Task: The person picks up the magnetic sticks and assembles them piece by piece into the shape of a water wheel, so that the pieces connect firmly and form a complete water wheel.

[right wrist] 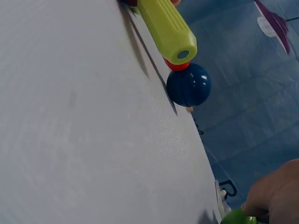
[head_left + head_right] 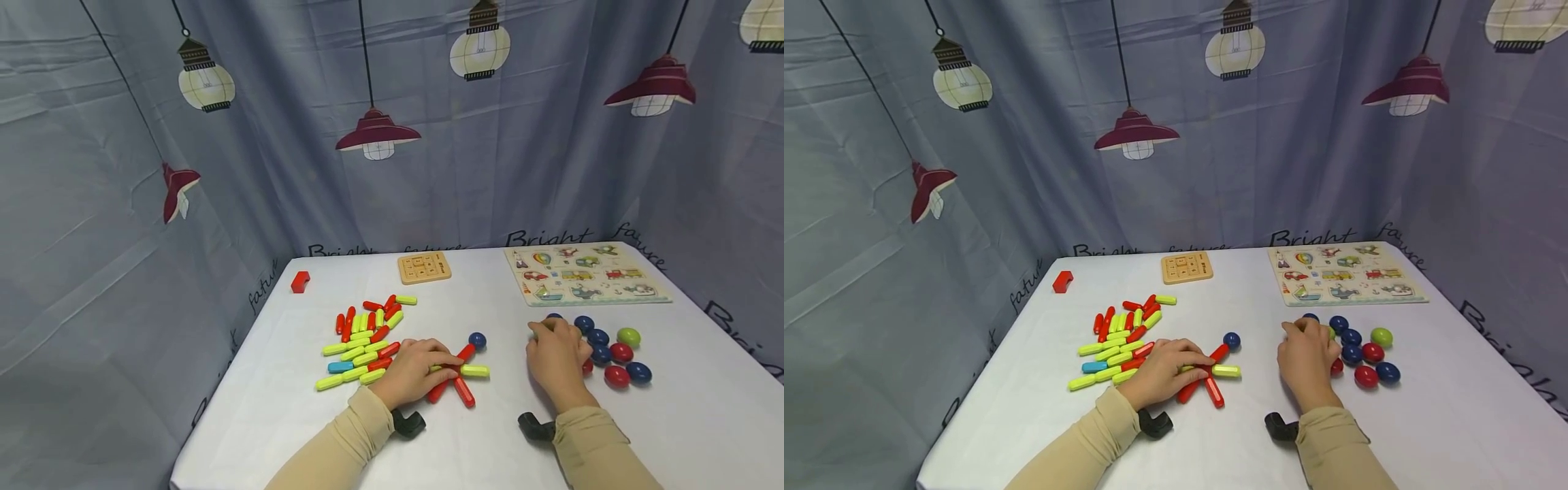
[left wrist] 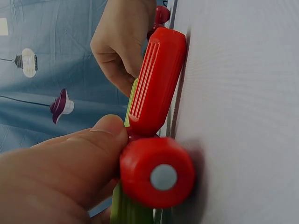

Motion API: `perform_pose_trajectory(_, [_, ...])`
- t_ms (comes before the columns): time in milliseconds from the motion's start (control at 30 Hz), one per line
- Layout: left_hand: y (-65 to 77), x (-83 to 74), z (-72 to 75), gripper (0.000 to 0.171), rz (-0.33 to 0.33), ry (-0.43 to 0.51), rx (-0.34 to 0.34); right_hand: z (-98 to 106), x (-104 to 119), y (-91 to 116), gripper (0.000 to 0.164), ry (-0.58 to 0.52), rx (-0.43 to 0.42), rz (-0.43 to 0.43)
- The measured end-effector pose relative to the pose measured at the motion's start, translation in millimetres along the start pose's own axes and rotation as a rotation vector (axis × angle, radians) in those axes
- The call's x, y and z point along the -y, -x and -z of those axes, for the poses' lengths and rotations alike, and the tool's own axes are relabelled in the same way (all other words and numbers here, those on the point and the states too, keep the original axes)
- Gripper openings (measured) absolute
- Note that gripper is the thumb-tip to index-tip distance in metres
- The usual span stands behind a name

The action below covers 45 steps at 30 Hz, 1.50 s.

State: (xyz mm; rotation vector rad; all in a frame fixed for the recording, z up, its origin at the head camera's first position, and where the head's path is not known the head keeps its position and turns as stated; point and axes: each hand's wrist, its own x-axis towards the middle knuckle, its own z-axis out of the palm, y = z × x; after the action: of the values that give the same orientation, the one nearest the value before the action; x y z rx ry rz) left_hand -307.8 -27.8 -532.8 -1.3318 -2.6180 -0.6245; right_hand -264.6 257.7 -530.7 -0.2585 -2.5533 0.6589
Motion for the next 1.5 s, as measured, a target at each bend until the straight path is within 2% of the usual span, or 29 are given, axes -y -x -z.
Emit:
perform_pose_trajectory(167, [2.6,0.9,0.9,0.03,0.03,0.022,0.011,-4,3,1,0.035,-0.024,-0.002,0.014])
perform_pose_trajectory(400, [2.0,1.5,0.6,0.031,0.036,0.062,0.023,-5,5,2,0.033,-0.009,0.065,0.012])
perform_pose_trajectory(467, [1.5,1.5,0.2,0.031,0.032,0.065,0.023,-5,6,2,0.034,-0.017,0.104,0.01])
perform_pose_trajectory(567, [1.2,0.0,-1.3,0.031,0.043,0.067,0.024,-3,6,5,0.035,-0.086,0.198,0.001])
perform_pose_trajectory(667, [1.1,-2.1,-1.7,0.03,0.076,0.077,0.014,-1,7,8,0.035,-0.185,0.302,-0.018])
perform_pose_trajectory(767, [0.1,-2.6,-1.1,0.029,0.114,0.091,-0.015,1,8,9,0.034,-0.252,0.364,-0.037])
perform_pose_trajectory(1000, [-2.1,0.0,-1.6,0.029,0.208,0.154,-0.059,5,7,8,0.033,-0.363,0.419,-0.018])
perform_pose_trajectory(1133, [-2.9,2.0,-2.7,0.027,0.233,0.2,-0.08,4,10,7,0.033,-0.42,0.456,-0.002])
perform_pose_trajectory(1300, [-3.2,2.8,-4.5,0.028,0.209,0.226,-0.082,2,11,8,0.036,-0.454,0.446,-0.008])
perform_pose_trajectory(1500, [-2.6,1.6,-4.2,0.029,0.177,0.209,-0.075,3,14,9,0.038,-0.476,0.44,-0.003])
